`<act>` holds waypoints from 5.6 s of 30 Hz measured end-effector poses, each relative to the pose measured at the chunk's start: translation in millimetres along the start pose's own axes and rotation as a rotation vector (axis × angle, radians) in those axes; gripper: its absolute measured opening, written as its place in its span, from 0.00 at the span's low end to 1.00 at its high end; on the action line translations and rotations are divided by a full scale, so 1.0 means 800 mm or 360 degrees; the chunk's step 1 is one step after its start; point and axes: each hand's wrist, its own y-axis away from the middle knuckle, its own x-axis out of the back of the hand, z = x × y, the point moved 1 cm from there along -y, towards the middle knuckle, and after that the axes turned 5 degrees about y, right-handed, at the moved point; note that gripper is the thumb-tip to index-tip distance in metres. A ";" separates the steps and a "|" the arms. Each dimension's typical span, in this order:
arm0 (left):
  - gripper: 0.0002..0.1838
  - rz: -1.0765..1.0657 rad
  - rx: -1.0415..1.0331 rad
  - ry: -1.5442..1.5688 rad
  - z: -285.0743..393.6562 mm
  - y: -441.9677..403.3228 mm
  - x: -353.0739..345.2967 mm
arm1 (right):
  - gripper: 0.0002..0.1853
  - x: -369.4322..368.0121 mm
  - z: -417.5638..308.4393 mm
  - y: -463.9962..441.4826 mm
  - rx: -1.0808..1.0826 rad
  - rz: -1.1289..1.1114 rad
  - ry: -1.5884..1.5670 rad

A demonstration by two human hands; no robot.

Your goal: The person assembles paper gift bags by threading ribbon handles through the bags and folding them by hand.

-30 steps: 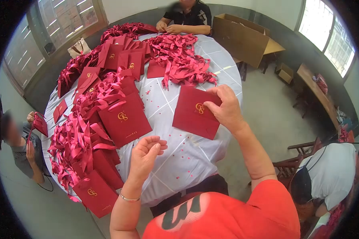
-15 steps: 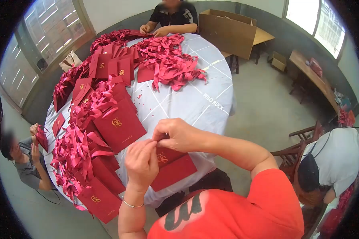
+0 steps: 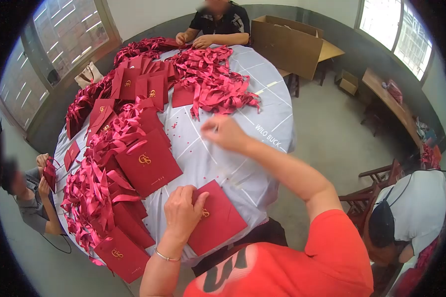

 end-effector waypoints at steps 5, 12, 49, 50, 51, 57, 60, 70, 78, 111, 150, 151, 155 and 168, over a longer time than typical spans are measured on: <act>0.18 -0.0049 0.0046 0.0002 -0.005 0.000 -0.002 | 0.08 0.002 0.060 -0.100 0.0503 0.0248 0.0581; 0.18 -0.0047 0.0123 0.0078 -0.008 0.000 -0.002 | 0.03 -0.042 0.089 -0.126 0.1062 -0.0217 0.1138; 0.12 -0.1329 0.1298 0.2191 -0.025 -0.008 0.034 | 0.06 0.012 -0.117 0.165 -0.0010 -0.0260 -0.0382; 0.12 -0.1332 0.1300 0.2192 -0.024 -0.008 0.034 | 0.06 0.011 -0.117 0.165 -0.0014 -0.0259 -0.0382; 0.12 -0.1330 0.1312 0.2153 -0.024 -0.009 0.034 | 0.06 0.010 -0.117 0.166 0.0035 -0.0215 -0.0336; 0.12 -0.1328 0.1328 0.2133 -0.024 -0.009 0.032 | 0.08 0.006 -0.117 0.165 0.0237 -0.0105 -0.0132; 0.13 -0.1304 0.1333 0.2146 -0.022 -0.009 0.032 | 0.09 0.005 -0.120 0.164 0.0351 -0.0095 -0.0040; 0.14 -0.1344 0.1344 0.2165 -0.026 -0.007 0.036 | 0.08 0.001 -0.131 0.170 0.0773 -0.0192 0.0320; 0.13 -0.1330 0.1371 0.2179 -0.030 -0.007 0.035 | 0.11 0.000 -0.135 0.169 0.0651 -0.0109 0.0282; 0.13 -0.0950 0.0936 0.1523 -0.021 0.010 0.016 | 0.08 0.013 -0.141 0.102 -0.0026 -0.0903 0.0200; 0.12 -0.0538 0.0661 0.1092 0.021 0.010 0.032 | 0.10 -0.041 -0.078 0.043 -0.0967 -0.1010 -0.0844; 0.11 -0.0555 0.0719 0.1095 0.018 0.010 0.030 | 0.10 -0.039 -0.079 0.042 -0.0959 -0.1011 -0.0845; 0.13 -0.0639 0.0880 0.1111 0.012 0.008 0.027 | 0.12 -0.031 -0.075 0.039 -0.0755 -0.0809 -0.0744; 0.13 -0.0695 0.0893 0.1173 0.004 0.014 0.018 | 0.10 0.041 -0.087 0.102 -0.0410 -0.0985 -0.0407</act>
